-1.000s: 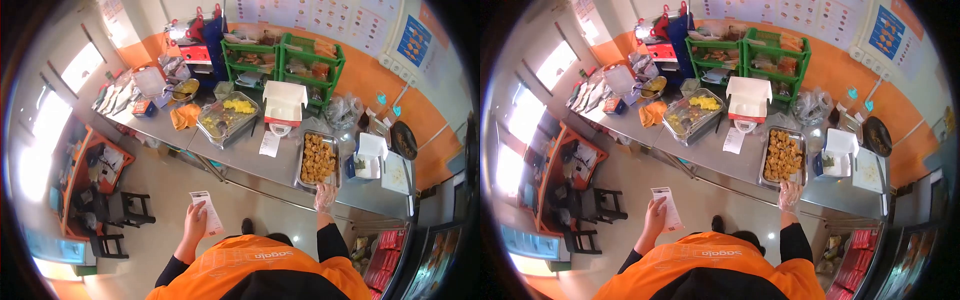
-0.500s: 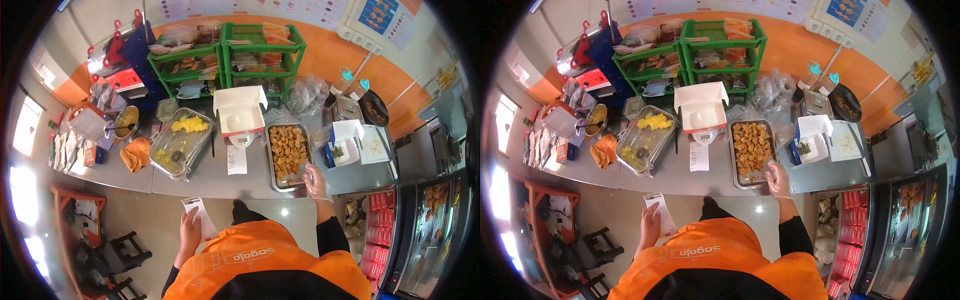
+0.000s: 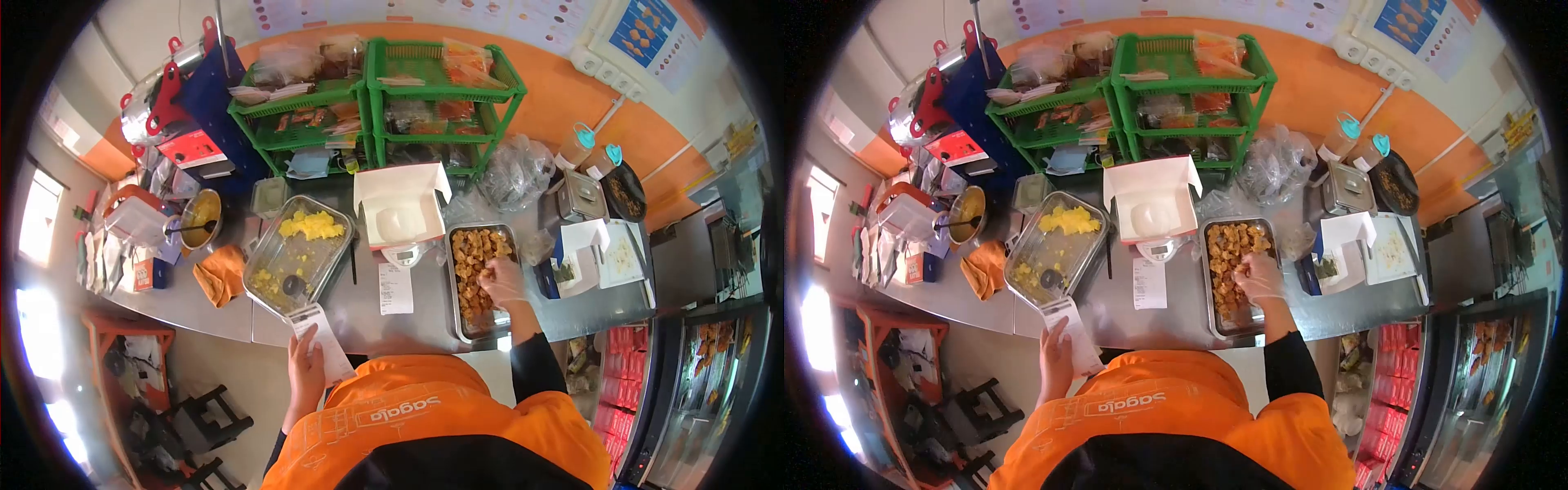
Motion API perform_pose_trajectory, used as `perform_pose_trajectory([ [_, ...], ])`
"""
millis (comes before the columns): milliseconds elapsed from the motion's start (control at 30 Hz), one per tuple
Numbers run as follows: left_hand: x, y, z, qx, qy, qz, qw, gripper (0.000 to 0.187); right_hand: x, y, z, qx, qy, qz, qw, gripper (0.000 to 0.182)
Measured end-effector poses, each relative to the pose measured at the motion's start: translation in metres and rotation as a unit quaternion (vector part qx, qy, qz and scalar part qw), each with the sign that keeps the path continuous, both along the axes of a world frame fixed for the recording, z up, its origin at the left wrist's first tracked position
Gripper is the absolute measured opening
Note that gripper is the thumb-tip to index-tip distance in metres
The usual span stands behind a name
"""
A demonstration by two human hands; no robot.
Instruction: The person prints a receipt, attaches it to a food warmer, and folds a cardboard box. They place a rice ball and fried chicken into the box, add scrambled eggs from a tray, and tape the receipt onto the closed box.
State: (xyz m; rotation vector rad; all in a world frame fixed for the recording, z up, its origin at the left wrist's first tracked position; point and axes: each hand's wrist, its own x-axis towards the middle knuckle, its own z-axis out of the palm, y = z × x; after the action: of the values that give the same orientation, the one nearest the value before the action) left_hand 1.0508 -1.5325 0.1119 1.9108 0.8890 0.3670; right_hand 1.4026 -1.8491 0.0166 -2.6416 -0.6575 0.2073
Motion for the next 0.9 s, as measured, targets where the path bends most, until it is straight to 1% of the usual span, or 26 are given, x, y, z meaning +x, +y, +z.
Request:
perform_pose_trajectory([
  [67, -0.004, 0.002, -0.020, -0.001, -0.002, -0.009, 1.000, 0.035, 0.009, -0.020, -0.014, 0.114, 0.048, -0.052, 0.991, 0.042],
  [100, -0.004, 0.006, -0.019, -0.021, 0.002, 0.001, 1.000, 0.035, 0.025, -0.038, -0.075, 0.340, 0.161, -0.063, 0.924, 0.040],
  [167, -0.003, 0.020, -0.011, 0.032, 0.036, -0.013, 0.999, 0.036, 0.019, -0.014, -0.042, 0.353, 0.150, -0.064, 0.921, 0.040],
  [200, -0.002, 0.023, -0.005, 0.056, 0.055, -0.019, 0.997, 0.036, 0.013, 0.001, -0.013, 0.358, 0.147, -0.066, 0.920, 0.041],
  [233, 0.002, 0.024, 0.004, 0.039, 0.045, -0.010, 0.998, 0.036, 0.010, 0.020, 0.016, 0.276, 0.095, -0.019, 0.956, 0.041],
  [300, 0.014, 0.026, 0.023, 0.007, 0.024, 0.008, 1.000, 0.037, 0.001, 0.063, 0.075, 0.216, 0.087, 0.031, 0.972, 0.039],
  [333, 0.014, 0.028, 0.022, 0.027, 0.013, 0.003, 1.000, 0.037, 0.003, 0.081, 0.089, 0.186, 0.082, 0.056, 0.978, 0.039],
  [400, 0.011, 0.031, 0.019, 0.066, -0.008, -0.008, 0.998, 0.038, 0.018, 0.107, 0.084, 0.173, 0.088, 0.094, 0.977, 0.036],
  [433, 0.007, 0.030, 0.018, 0.040, -0.012, 0.006, 0.999, 0.038, 0.024, 0.114, 0.081, 0.165, 0.093, 0.112, 0.976, 0.035],
  [500, 0.002, 0.025, 0.015, -0.016, -0.022, 0.031, 0.999, 0.038, 0.039, 0.112, 0.080, 0.170, 0.021, 0.139, 0.975, 0.031],
  [533, -0.003, 0.025, 0.008, 0.002, -0.023, 0.035, 0.999, 0.038, 0.046, 0.107, 0.080, 0.171, -0.017, 0.153, 0.973, 0.029],
  [600, -0.020, 0.025, -0.010, 0.036, -0.023, 0.044, 0.998, 0.038, 0.063, 0.080, 0.075, 0.154, 0.057, 0.094, 0.982, 0.027],
  [633, -0.024, 0.020, -0.013, -0.007, -0.039, 0.071, 0.997, 0.037, 0.071, 0.065, 0.075, 0.145, 0.093, 0.064, 0.983, 0.027],
  [667, -0.029, 0.018, -0.018, 0.003, -0.029, 0.068, 0.997, 0.037, 0.077, 0.053, 0.072, 0.135, 0.128, 0.033, 0.982, 0.026],
  [700, -0.034, 0.018, -0.023, 0.013, -0.019, 0.065, 0.998, 0.037, 0.077, 0.046, 0.075, 0.037, 0.140, 0.028, 0.989, 0.030],
  [767, -0.039, 0.016, -0.030, 0.018, -0.006, 0.065, 0.998, 0.037, 0.071, 0.031, 0.081, -0.159, 0.156, 0.017, 0.975, 0.038],
  [867, -0.037, 0.010, -0.029, 0.008, -0.010, 0.073, 0.997, 0.037, 0.057, 0.011, 0.047, -0.075, 0.120, 0.053, 0.988, 0.042],
  [900, -0.034, 0.009, -0.027, 0.010, -0.020, 0.072, 0.997, 0.037, 0.050, 0.009, 0.034, -0.098, 0.010, 0.098, 0.990, 0.045],
])
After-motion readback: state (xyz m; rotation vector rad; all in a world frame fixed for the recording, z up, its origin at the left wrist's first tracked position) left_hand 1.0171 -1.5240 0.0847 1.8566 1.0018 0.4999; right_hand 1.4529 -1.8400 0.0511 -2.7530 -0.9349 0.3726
